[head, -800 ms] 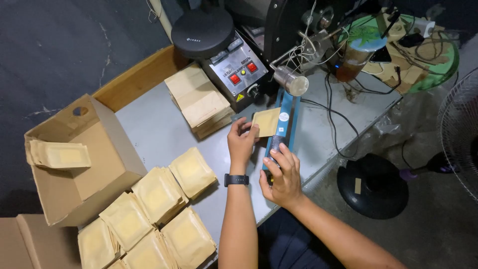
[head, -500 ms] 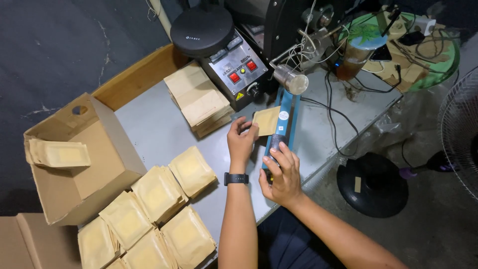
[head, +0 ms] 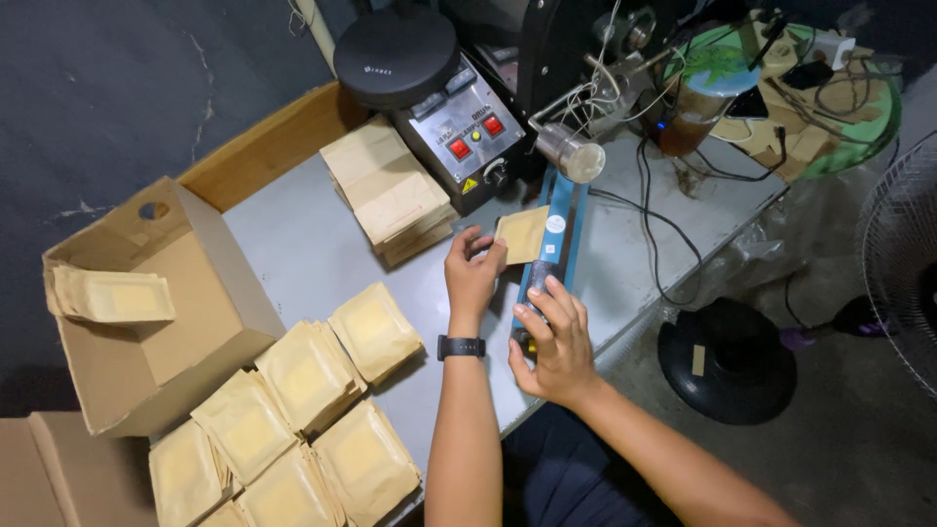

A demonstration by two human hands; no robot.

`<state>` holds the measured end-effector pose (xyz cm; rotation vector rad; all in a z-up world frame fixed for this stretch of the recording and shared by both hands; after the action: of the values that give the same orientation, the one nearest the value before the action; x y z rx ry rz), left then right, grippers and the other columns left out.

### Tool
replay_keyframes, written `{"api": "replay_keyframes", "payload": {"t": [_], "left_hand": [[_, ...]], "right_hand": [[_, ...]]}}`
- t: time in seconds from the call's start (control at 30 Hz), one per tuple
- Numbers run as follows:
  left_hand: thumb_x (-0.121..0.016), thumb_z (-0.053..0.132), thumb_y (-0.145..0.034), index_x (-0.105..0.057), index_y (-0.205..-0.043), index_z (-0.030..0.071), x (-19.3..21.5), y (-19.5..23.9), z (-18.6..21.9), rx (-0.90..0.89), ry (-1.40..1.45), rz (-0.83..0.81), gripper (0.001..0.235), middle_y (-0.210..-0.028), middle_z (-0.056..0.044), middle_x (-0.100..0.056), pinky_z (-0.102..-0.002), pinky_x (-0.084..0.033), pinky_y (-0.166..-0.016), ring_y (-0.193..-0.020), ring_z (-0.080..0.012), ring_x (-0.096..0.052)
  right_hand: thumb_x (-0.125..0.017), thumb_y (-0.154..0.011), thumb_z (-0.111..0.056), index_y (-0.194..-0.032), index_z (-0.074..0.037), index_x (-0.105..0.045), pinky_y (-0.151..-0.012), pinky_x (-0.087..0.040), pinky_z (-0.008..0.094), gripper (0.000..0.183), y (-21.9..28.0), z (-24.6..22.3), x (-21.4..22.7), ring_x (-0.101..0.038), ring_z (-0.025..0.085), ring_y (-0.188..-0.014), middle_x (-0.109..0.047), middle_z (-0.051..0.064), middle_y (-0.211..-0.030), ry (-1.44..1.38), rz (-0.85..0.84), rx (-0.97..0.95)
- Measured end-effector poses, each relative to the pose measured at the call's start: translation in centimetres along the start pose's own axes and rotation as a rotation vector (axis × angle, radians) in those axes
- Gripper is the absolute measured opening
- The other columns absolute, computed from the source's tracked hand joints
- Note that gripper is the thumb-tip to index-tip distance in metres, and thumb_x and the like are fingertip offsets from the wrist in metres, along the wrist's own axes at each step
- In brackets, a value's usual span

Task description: Sealing small paper coffee packets using a manual heat sealer and stacking them into organized piles.

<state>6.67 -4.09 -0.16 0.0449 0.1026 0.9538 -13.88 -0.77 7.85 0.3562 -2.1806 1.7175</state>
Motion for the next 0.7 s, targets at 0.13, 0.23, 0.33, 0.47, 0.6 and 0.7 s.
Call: {"api": "replay_keyframes", "payload": {"t": [0.13,0.23,0.33,0.47,0.6,0.7], "left_hand": [[-0.078,0.018,-0.086,-0.051,-0.137,-0.009,0.1,-0.3,-1.0,-0.005,0.006,-0.018,0.065,-0.119,-0.034,-0.064,-0.042,-0.066,-0.074,-0.097,-0.0402,-0.072],[-0.079,0.019,-0.086,-0.052,-0.137,-0.007,-0.1,-0.2,0.2,-0.008,-0.011,-0.015,0.063,-0.118,-0.03,-0.066,-0.043,-0.067,-0.074,-0.096,-0.0389,-0.073],[-0.079,0.018,-0.085,-0.051,-0.138,-0.006,-0.2,0.5,0.6,0.004,-0.004,-0.013,0.064,-0.118,-0.03,-0.066,-0.043,-0.067,-0.074,-0.096,-0.0395,-0.073],[-0.078,0.019,-0.086,-0.052,-0.138,-0.007,0.0,0.4,0.7,0.001,-0.014,-0.016,0.063,-0.118,-0.03,-0.066,-0.043,-0.067,-0.074,-0.098,-0.0399,-0.073],[-0.078,0.019,-0.086,-0.051,-0.138,-0.007,0.0,0.3,0.7,0.003,-0.013,-0.02,0.064,-0.119,-0.031,-0.066,-0.042,-0.067,-0.074,-0.098,-0.0406,-0.073],[-0.078,0.016,-0.087,-0.05,-0.138,-0.008,0.1,0.1,0.3,0.007,-0.006,-0.022,0.064,-0.118,-0.032,-0.065,-0.042,-0.068,-0.074,-0.097,-0.04,-0.073]], "right_hand": [[-0.069,-0.084,-0.024,-0.142,-0.011,-0.054,-0.101,-0.043,0.056,0.061,0.3,0.0,0.5,-0.045,0.05,-0.14,-0.049,0.015,-0.142,-0.029,-0.076,-0.002],[-0.072,-0.083,-0.023,-0.143,-0.013,-0.052,-0.104,-0.043,0.057,0.064,0.1,0.5,0.4,-0.043,0.049,-0.141,-0.049,0.015,-0.143,-0.05,-0.127,-0.007],[-0.074,-0.08,-0.022,-0.144,-0.015,-0.051,-0.106,-0.042,0.057,0.069,0.2,0.4,0.5,-0.041,0.048,-0.143,-0.047,0.014,-0.145,-0.063,-0.165,-0.009],[-0.074,-0.078,-0.019,-0.145,-0.016,-0.05,-0.107,-0.042,0.057,0.071,0.1,0.5,0.5,-0.039,0.048,-0.144,-0.047,0.014,-0.147,-0.071,-0.187,-0.008],[-0.071,-0.078,-0.018,-0.145,-0.016,-0.05,-0.108,-0.042,0.057,0.071,0.5,0.6,0.3,-0.039,0.048,-0.144,-0.046,0.014,-0.147,-0.058,-0.175,-0.014],[-0.069,-0.079,-0.02,-0.144,-0.016,-0.05,-0.108,-0.041,0.057,0.068,0.5,0.5,0.2,-0.039,0.047,-0.144,-0.046,0.014,-0.146,-0.046,-0.166,-0.02]]}}
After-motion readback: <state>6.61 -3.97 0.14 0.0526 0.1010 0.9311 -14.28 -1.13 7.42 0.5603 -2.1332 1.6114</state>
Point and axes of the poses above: each hand's wrist, its own y-axis away from the middle knuckle, its own x-axis out of the back of the hand, z = x × y, the point moved 8 cm from there along -y, towards the middle knuckle
